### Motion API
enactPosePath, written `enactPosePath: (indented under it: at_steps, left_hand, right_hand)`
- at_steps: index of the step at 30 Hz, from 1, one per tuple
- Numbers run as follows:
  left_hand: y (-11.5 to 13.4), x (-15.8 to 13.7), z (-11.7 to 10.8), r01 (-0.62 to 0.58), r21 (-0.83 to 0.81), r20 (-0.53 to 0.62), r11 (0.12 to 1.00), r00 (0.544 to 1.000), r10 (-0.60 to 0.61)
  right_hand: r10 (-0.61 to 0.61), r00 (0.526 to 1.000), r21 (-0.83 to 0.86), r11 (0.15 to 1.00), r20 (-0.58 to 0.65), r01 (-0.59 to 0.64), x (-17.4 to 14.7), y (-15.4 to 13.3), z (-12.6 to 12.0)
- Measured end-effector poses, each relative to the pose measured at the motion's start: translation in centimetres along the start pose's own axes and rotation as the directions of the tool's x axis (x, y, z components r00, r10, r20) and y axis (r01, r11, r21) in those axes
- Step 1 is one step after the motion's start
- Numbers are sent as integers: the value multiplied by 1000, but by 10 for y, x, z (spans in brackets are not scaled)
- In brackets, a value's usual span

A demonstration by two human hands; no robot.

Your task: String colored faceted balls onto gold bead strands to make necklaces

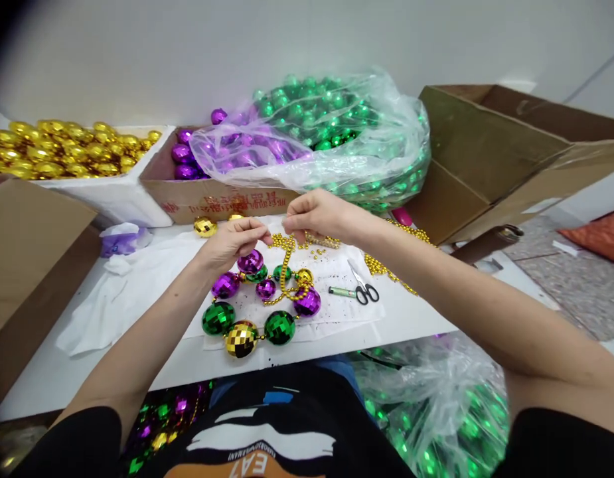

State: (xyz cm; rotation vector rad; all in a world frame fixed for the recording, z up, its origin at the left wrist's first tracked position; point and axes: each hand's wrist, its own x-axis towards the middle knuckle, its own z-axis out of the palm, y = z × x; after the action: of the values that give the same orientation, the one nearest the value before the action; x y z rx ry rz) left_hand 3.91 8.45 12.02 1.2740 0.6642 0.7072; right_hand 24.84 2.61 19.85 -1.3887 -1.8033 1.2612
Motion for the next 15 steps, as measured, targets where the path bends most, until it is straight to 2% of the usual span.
enactPosePath:
  at_steps: [5,11,15]
  left_hand:
    - [-17,8,28,16,-41,102,999,995,-12]
    - [-28,0,33,36,0,190,999,981,-36]
    - [-27,-1,39,92,107,193,990,975,-111]
  right_hand:
    - [17,1000,188,982,9,-19,10,24,7]
    - [56,987,371,929,-149,4,0,43,9]
    - [99,983,476,880,-155,-14,-14,66,6]
